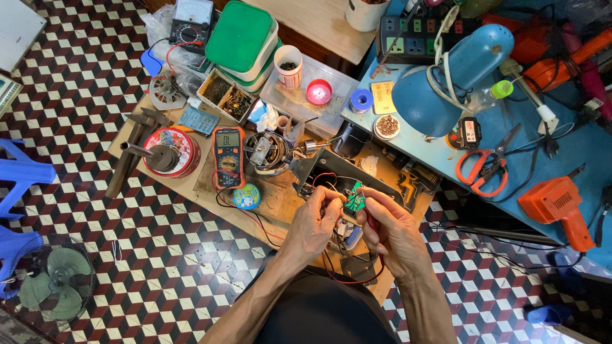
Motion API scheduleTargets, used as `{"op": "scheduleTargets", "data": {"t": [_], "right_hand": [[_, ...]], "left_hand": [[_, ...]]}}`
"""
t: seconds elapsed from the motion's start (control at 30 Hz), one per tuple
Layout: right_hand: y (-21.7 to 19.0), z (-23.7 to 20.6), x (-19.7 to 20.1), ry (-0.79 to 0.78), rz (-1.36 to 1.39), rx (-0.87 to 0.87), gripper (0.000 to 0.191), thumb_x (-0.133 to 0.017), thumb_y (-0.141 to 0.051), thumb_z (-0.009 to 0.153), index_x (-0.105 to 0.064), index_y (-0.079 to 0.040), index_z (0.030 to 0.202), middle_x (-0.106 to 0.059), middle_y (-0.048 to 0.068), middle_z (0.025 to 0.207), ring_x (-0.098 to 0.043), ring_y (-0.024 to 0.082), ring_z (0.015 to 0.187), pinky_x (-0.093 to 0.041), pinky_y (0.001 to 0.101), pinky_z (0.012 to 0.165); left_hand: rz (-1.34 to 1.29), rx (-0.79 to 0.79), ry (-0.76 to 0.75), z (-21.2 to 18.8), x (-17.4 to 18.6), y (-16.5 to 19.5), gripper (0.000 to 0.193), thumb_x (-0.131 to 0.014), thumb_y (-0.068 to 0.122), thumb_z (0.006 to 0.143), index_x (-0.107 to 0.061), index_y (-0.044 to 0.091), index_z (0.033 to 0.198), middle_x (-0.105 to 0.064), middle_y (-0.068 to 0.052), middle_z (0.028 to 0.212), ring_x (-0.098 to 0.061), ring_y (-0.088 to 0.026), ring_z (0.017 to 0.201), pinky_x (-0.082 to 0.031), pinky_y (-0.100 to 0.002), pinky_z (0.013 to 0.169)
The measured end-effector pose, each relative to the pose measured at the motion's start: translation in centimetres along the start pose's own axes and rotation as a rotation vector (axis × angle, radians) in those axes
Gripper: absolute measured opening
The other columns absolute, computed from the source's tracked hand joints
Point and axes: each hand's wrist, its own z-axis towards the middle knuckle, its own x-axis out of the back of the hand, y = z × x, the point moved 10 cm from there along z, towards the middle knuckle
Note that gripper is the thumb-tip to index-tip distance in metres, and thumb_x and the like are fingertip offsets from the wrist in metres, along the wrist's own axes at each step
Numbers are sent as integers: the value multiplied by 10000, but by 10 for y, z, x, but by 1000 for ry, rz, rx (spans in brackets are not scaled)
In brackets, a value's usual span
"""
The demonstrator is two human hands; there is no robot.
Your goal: The person uses a multimeter to measure voltage on a circuit board and wires, then uses a heat gun to apply heat to the board. The person repeatedly connects and disconnects multimeter probes to different points on the board and wires.
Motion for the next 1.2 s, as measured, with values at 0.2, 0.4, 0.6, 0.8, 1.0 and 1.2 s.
{"op": "scheduleTargets", "data": {"t": [0.2,0.4,0.6,0.8,1.0,1.2], "right_hand": [[9,9,13,30,-34,-35,335,-610,-164,974,-669,-31,1277,-659,78,807,-470,81,491,-313,188,344],[21,23,6,35,7,-9,343,-563,-160,1017,-637,-18,1320,-623,84,810,-460,75,498,-300,186,343],[21,23,8,45,12,-9,339,-552,-154,1021,-635,-20,1321,-619,97,808,-475,77,513,-309,180,337],[21,23,9,45,0,0,338,-556,-153,1019,-633,-16,1319,-619,96,804,-480,73,512,-307,173,335],[22,24,9,54,-4,-7,326,-560,-153,1015,-637,-18,1301,-624,93,801,-482,69,497,-303,173,330],[21,24,8,54,-5,-6,318,-561,-151,1016,-638,-14,1293,-622,92,799,-482,71,498,-304,175,333]], "left_hand": [[-48,-5,20,3,-5,-7,207,-514,204,1033,-607,19,1043,-641,-52,785,-603,-126,702,-518,-305,631],[47,-75,19,5,16,2,233,-502,228,1041,-592,14,1068,-639,-52,811,-626,-146,714,-509,-311,642],[41,-59,13,3,18,6,256,-496,237,1035,-597,5,1076,-646,-73,798,-633,-152,705,-512,-328,637],[36,-54,20,3,19,2,256,-510,232,1039,-610,0,1083,-637,-76,776,-619,-150,689,-499,-321,620],[-27,-53,11,4,18,-1,244,-510,230,1050,-601,5,1072,-638,-59,794,-624,-117,686,-506,-295,606],[-45,-58,3,5,16,-3,251,-507,235,1051,-591,-1,1070,-633,-46,820,-617,-114,697,-510,-299,613]]}}
